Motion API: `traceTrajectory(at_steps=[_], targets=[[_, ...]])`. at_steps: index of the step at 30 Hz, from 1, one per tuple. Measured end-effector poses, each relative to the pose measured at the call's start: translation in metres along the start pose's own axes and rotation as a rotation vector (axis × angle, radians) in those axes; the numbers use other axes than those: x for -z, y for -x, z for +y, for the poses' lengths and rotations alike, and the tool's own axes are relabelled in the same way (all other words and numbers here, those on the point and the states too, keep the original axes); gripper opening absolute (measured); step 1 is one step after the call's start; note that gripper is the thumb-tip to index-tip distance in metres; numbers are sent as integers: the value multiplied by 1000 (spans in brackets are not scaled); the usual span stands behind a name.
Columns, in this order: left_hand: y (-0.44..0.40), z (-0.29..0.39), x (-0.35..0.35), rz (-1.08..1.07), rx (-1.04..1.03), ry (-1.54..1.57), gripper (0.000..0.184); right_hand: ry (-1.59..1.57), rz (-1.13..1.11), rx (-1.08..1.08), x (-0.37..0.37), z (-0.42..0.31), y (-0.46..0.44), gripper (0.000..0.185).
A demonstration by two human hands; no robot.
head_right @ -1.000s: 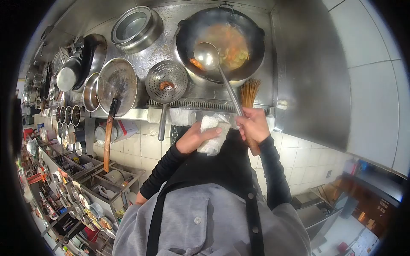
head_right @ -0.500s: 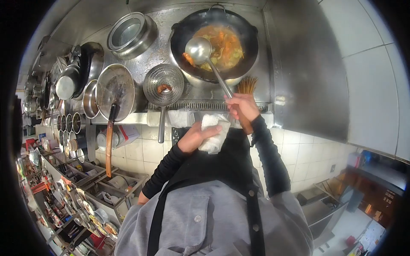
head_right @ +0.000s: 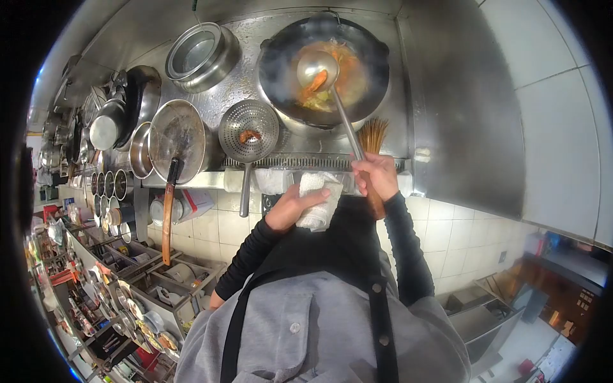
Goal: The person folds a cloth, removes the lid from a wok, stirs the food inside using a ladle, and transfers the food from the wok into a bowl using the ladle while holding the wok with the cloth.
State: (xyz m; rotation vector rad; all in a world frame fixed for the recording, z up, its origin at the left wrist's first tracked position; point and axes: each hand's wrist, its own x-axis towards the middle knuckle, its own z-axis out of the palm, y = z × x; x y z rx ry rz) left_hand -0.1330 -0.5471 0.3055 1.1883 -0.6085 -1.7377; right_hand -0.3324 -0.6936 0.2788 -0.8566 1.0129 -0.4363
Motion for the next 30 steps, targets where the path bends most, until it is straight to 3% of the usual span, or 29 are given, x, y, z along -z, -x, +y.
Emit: traceTrajectory(at_steps=[5,9,13,14,15,17,18,19,20,21,23,25,27,29,30], targets=[[-4,7,-6,-27,-13,-63,38,-21,23,40,5,-26,17,35],[1,15,-9,-118,-45,-65,39,-17,-87,10,-4,-54,39,41],[12,36,-23,-240,-130,46,43,145,-200,-56,-19,-61,36,33],[11,34,-19,-258,-87,-15,48,238,-207,43,-17,-45,21,25],[13,36,-18,-264,-98,-10,46,311,-283,277,-15,-22,-2,22],[18,41,-22,-287,-114,0,43,612,-433,274,-22,-31,-14,22],[21,42,-24,-261,-114,-19,47,795,-488,324,-23,-25,-29,32],[21,39,-24,-262,-124,-12,47,767,-418,443,-26,3,-43,34],[20,36,-22,-261,-133,-5,48,987,-360,631,-33,8,-47,41],[20,35,-21,-256,-144,3,48,1061,-393,560,-38,13,-53,49],[28,38,-22,-180,-138,24,50,1068,-344,702,-43,13,-41,47],[33,39,-20,-98,-164,27,50,955,-270,710,-42,-3,-19,46],[34,36,-11,-75,-129,52,54,935,-102,856,-40,-11,-13,44],[35,39,-10,-46,-132,121,57,649,-47,268,-38,-43,13,45],[32,38,-8,-54,-129,152,59,582,-6,263,-29,-41,10,44]])
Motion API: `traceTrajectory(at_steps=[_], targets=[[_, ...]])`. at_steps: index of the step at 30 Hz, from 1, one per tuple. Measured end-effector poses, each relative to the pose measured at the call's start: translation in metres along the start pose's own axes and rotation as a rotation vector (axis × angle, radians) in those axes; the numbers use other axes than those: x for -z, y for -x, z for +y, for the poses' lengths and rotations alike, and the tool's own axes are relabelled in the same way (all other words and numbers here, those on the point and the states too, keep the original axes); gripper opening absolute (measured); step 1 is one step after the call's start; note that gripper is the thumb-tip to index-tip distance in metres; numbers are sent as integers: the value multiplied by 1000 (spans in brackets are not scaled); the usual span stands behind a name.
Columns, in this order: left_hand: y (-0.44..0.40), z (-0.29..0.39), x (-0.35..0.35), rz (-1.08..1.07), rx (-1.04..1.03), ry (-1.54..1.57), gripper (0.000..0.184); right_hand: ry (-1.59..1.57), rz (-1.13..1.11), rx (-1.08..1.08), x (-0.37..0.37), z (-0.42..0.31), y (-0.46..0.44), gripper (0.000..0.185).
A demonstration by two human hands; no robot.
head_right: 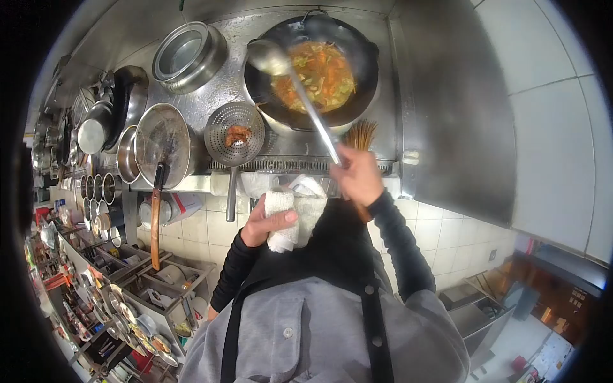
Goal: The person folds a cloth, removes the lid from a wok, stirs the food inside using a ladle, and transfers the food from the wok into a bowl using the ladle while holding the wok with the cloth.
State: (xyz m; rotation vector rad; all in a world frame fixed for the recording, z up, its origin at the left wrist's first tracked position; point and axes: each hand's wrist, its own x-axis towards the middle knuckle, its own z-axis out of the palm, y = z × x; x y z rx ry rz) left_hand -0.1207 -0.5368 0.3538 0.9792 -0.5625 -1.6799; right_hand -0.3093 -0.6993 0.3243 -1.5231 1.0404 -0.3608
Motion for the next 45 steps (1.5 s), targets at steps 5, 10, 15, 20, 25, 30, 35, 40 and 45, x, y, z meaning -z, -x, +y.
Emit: traceTrajectory(at_steps=[5,10,15,20,25,30,35,40,45], targets=[[-4,-4,6,112,26,-32,52,-35,214,-83,27,19,-3,41],[-22,-17,22,127,53,-80,44,505,250,372,30,44,9,44],[-45,-43,91,363,-11,-446,35,369,120,241,5,37,27,48],[-26,-76,187,715,-56,-726,46,-13,56,-79,17,26,35,49],[-10,-92,226,885,-20,-875,54,-23,86,-60,31,34,24,41],[37,-140,344,756,318,-458,55,-120,144,-122,35,41,24,40],[50,-139,280,377,85,670,62,-148,104,-127,40,45,20,38],[59,-156,265,493,47,501,56,-172,135,-134,40,44,23,35],[102,-106,167,532,104,476,61,-199,173,-124,44,39,30,25]])
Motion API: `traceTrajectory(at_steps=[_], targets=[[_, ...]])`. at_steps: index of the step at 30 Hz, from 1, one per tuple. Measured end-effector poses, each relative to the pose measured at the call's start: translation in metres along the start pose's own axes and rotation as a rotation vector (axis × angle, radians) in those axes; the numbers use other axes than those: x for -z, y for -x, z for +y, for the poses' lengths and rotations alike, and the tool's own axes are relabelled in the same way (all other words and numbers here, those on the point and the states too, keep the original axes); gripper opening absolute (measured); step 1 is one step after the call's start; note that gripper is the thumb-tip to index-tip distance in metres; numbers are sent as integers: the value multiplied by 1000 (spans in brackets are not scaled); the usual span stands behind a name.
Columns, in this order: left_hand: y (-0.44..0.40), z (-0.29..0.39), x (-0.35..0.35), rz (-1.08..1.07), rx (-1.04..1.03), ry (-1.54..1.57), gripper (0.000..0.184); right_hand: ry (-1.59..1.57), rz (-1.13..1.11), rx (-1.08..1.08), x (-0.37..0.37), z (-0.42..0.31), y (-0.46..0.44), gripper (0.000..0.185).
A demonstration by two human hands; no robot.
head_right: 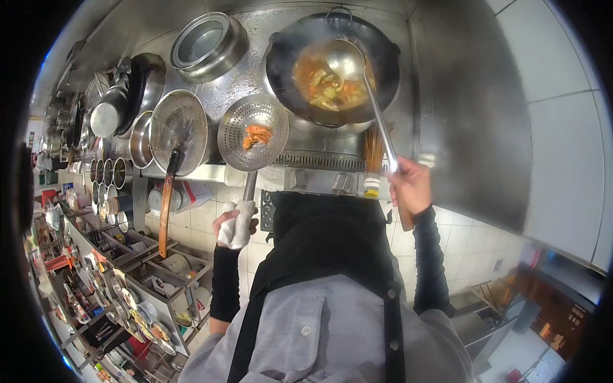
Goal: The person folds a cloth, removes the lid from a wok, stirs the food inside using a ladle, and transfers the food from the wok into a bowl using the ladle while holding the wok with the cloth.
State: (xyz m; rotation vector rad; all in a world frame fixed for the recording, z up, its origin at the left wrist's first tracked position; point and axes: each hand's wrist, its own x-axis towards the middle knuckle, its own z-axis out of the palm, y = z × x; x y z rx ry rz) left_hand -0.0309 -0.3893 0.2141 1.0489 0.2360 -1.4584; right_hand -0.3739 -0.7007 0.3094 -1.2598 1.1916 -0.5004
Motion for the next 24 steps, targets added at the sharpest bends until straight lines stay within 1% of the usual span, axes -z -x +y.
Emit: traceTrajectory(at_steps=[3,4,5,7,9,11,12,13,14,15,16,17,18,19,20,21,22,23,24], targets=[[43,22,-49,-49,40,26,61,-1,16,14,7,-1,1,22],[54,32,-66,-4,2,-14,60,-1,26,21,9,-1,2,22],[52,37,-65,82,-152,-220,60,-7,34,26,11,-2,3,22],[46,65,-66,149,-307,-458,58,-19,42,34,14,-4,4,23],[22,111,-85,28,-514,-683,49,-47,74,98,12,-3,5,23],[15,149,-131,-84,-813,-1078,36,-40,133,168,9,-1,5,27],[25,166,-169,-88,-901,-1285,31,-17,179,202,6,5,4,31],[24,176,-188,-146,-915,-1262,34,5,230,236,5,11,4,35],[20,184,-202,-207,-931,-1239,37,5,224,255,5,13,4,40],[16,193,-210,-242,-1099,-1512,38,6,220,280,8,13,2,45],[10,196,-215,-253,-1080,-1446,36,8,214,302,12,16,-2,50],[0,197,-216,-266,-1054,-1382,34,210,269,513,19,26,-13,58],[-14,196,-213,-302,-986,-1270,33,413,368,717,19,18,-17,66],[-28,196,-210,-333,-920,-1153,31,445,367,644,23,9,-9,67],[-43,196,-207,-358,-857,-1036,30,494,370,633,24,1,-4,67],[-48,191,-211,-342,-807,-992,34,543,372,623,24,-7,0,68],[-53,185,-213,-322,-758,-943,39,614,375,681,28,-8,-1,69],[-59,182,-211,-340,-894,-1085,38,688,370,740,32,-10,-3,69],[-65,178,-209,-341,-1041,-1216,37,789,362,736,37,-14,-3,68]])
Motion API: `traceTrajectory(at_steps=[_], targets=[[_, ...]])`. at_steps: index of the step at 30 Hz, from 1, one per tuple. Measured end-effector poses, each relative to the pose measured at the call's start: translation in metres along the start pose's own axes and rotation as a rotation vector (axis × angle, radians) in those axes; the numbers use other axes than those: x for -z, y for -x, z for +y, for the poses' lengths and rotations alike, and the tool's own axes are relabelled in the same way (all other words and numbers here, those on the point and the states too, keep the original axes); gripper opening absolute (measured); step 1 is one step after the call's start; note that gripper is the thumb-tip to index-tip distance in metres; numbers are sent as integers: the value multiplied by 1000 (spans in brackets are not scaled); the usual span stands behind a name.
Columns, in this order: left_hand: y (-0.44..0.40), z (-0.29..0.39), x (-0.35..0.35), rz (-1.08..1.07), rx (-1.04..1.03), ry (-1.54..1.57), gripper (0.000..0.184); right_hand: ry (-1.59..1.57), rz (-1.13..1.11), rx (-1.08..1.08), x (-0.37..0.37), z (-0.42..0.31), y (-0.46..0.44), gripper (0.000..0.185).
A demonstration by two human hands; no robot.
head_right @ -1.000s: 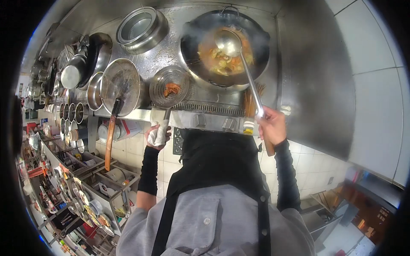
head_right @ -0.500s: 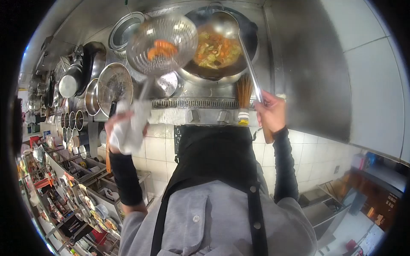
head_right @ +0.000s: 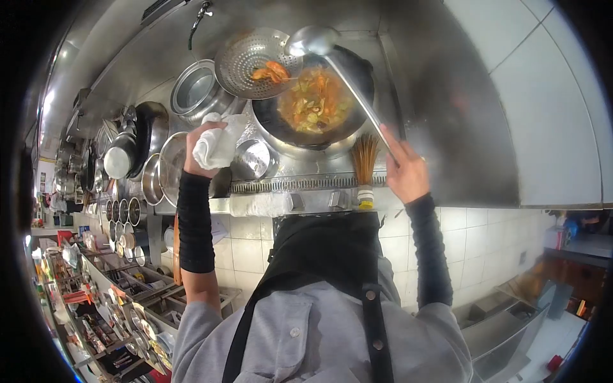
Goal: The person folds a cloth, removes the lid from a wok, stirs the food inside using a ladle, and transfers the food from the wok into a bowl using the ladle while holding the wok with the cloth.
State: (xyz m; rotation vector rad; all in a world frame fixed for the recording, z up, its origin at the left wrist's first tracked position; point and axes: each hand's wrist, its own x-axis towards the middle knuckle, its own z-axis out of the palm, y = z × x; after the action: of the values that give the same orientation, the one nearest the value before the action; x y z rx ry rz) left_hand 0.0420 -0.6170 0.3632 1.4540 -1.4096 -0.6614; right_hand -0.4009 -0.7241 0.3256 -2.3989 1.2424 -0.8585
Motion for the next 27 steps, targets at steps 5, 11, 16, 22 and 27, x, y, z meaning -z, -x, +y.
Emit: traceTrajectory(at_steps=[5,11,16,22,27], targets=[[-1,-9,-14,3,-154,-180,42,294,-134,154,39,-5,-15,67],[5,-18,-20,-1,-66,-125,40,442,-242,223,32,-12,-40,69],[5,-23,-31,12,-117,-102,47,354,-213,239,-4,-10,-59,67],[-5,-52,-37,99,-175,-48,48,388,-277,208,27,11,-40,63],[-3,-84,-39,123,-164,-115,50,591,-331,135,71,4,-38,65]])
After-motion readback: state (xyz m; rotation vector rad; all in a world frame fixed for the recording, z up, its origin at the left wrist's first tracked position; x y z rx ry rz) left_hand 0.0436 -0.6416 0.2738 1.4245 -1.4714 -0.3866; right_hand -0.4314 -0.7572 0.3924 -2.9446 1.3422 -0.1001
